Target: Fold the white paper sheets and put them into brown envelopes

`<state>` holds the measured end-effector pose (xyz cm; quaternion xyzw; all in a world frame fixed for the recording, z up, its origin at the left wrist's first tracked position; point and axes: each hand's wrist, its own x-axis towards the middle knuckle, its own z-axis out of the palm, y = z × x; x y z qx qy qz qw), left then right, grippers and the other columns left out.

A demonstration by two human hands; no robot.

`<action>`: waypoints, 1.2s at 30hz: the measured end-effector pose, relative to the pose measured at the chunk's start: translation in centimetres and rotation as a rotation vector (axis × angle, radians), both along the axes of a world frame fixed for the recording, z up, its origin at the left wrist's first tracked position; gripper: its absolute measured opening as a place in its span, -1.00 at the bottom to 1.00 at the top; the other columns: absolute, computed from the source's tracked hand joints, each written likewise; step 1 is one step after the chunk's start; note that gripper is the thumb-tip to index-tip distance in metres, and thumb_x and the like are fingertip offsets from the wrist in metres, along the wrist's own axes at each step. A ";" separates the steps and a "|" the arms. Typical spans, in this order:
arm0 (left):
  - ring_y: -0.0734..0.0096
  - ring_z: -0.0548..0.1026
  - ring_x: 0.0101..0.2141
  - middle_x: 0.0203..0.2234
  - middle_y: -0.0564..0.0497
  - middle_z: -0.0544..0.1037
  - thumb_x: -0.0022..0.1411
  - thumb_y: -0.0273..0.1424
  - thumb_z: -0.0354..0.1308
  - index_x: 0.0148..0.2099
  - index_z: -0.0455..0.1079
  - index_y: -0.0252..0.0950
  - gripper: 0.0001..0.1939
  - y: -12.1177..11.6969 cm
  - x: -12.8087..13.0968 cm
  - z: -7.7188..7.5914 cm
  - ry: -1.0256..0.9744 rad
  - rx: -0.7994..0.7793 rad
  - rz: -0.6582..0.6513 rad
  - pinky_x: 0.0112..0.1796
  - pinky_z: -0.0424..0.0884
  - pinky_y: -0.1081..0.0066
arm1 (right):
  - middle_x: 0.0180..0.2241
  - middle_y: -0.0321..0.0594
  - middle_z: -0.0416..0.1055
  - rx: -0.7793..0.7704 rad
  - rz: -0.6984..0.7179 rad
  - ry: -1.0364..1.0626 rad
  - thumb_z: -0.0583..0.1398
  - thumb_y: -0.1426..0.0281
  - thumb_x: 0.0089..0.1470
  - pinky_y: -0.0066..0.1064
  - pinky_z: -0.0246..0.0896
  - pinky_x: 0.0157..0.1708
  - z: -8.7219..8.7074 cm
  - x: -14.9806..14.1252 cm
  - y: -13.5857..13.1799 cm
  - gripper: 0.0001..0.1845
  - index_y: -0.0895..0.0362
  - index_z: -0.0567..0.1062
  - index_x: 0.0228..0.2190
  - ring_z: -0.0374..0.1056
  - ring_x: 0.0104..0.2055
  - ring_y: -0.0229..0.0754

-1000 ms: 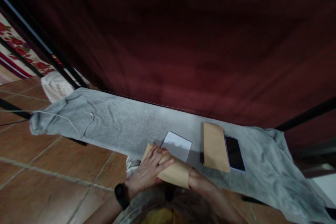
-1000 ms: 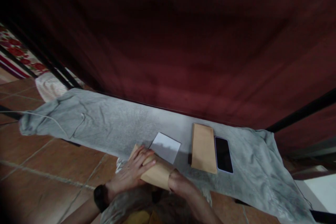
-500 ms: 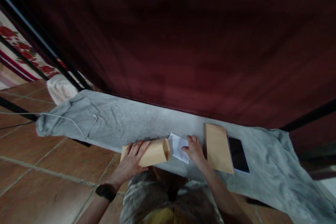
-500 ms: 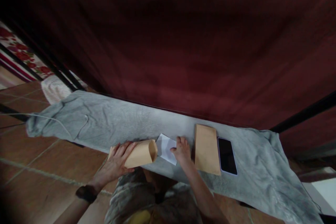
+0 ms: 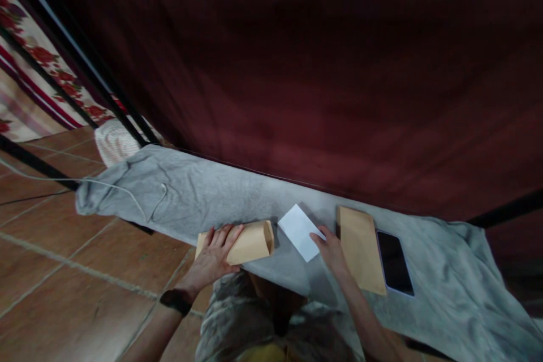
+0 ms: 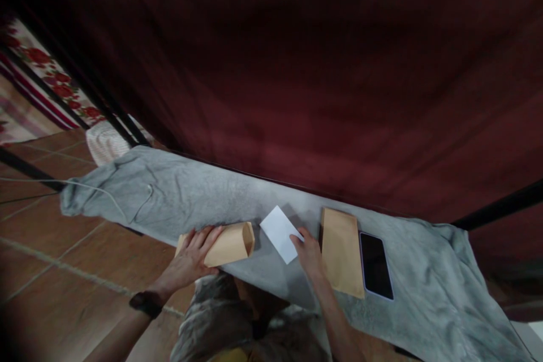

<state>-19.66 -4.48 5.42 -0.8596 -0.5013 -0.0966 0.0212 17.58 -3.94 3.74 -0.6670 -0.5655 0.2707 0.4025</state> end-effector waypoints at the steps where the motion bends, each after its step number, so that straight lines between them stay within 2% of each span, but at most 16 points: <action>1: -0.10 0.24 0.23 0.21 -0.25 0.28 0.00 -0.14 0.40 0.47 -0.17 -0.20 0.15 0.1 0.1 0.1 0.000 0.001 -0.004 0.25 0.01 -0.12 | -0.36 -0.21 0.54 0.001 0.020 0.047 0.19 0.15 0.11 -0.31 0.30 -0.32 0.4 0.4 -0.1 -0.72 0.08 0.55 -0.28 0.45 -0.32 -0.05; 5: -0.10 0.23 0.23 0.23 -0.24 0.27 -0.02 -0.08 0.42 0.47 -0.18 -0.16 0.19 0.7 0.6 0.1 0.004 0.006 -0.037 0.26 -0.03 -0.14 | -0.40 -0.25 0.55 -0.055 0.175 0.136 0.17 0.03 0.12 -0.35 0.29 -0.41 2.0 1.3 -0.4 -0.59 0.09 0.58 -0.27 0.43 -0.38 -0.08; 11: -0.14 0.20 0.25 0.25 -0.24 0.26 -0.07 0.04 0.41 0.47 -0.16 -0.18 0.22 0.9 0.9 -0.5 0.013 -0.007 -0.066 0.27 -0.05 -0.16 | -0.27 -0.17 0.60 -0.097 0.343 -0.010 0.15 0.15 0.14 -0.29 0.35 -0.20 2.9 1.5 -0.2 -0.66 0.07 0.63 -0.25 0.49 -0.21 -0.01; 14: -0.15 0.18 0.26 0.27 -0.24 0.25 -0.08 0.04 0.42 0.47 -0.14 -0.16 0.22 0.8 1.1 -0.6 0.031 -0.022 -0.078 0.27 -0.05 -0.17 | -0.38 -0.22 0.57 -0.199 0.439 -0.025 0.16 0.23 0.11 -0.35 0.31 -0.30 3.1 2.1 0.2 -0.72 0.08 0.63 -0.31 0.47 -0.30 -0.05; 18: -0.14 0.15 0.28 0.28 -0.25 0.24 -0.08 0.03 0.42 0.47 -0.13 -0.16 0.22 0.9 1.7 -0.3 0.038 -0.035 -0.107 0.28 -0.08 -0.16 | -0.53 -0.31 0.47 -0.417 0.529 0.044 0.17 0.27 0.05 -0.44 0.17 -0.52 3.5 2.7 0.7 -0.79 0.08 0.58 -0.38 0.36 -0.51 -0.19; 22: -0.13 0.15 0.29 0.28 -0.23 0.24 -0.07 0.05 0.40 0.46 -0.11 -0.15 0.20 1.5 2.5 -0.1 0.042 -0.062 -0.165 0.28 -0.11 -0.16 | -0.59 -0.35 0.41 -0.488 0.552 0.073 0.21 0.27 -0.03 -0.48 0.05 -0.63 3.7 3.0 1.3 -0.83 0.09 0.55 -0.44 0.23 -0.63 -0.28; 29: -0.09 0.18 0.28 0.27 -0.22 0.26 -0.03 0.03 0.38 0.48 -0.20 -0.18 0.21 2.1 3.4 -0.5 0.026 -0.100 -0.130 0.29 -0.09 -0.12 | -0.65 -0.40 0.34 -0.542 0.568 0.140 0.28 0.27 -0.16 -0.49 -0.03 -0.64 3.7 4.4 1.9 -0.84 0.08 0.56 -0.48 0.15 -0.65 -0.32; 33: -0.08 0.17 0.29 0.27 -0.22 0.26 -0.05 0.02 0.40 0.48 -0.21 -0.17 0.23 2.4 4.0 -0.4 0.032 -0.105 -0.165 0.30 -0.11 -0.12 | -0.67 -0.40 0.32 -0.536 0.530 0.211 0.32 0.30 -0.22 -0.48 0.01 -0.61 3.5 4.1 2.4 -0.86 0.09 0.57 -0.52 0.16 -0.65 -0.31; 36: -0.10 0.15 0.29 0.28 -0.23 0.24 -0.06 0.03 0.40 0.48 -0.18 -0.18 0.22 2.7 4.6 -0.3 0.031 -0.092 -0.188 0.30 -0.11 -0.12 | -0.62 -0.37 0.38 -0.475 0.443 0.294 0.36 0.28 -0.24 -0.46 0.11 -0.54 3.2 3.1 2.7 -0.80 0.09 0.58 -0.48 0.26 -0.57 -0.25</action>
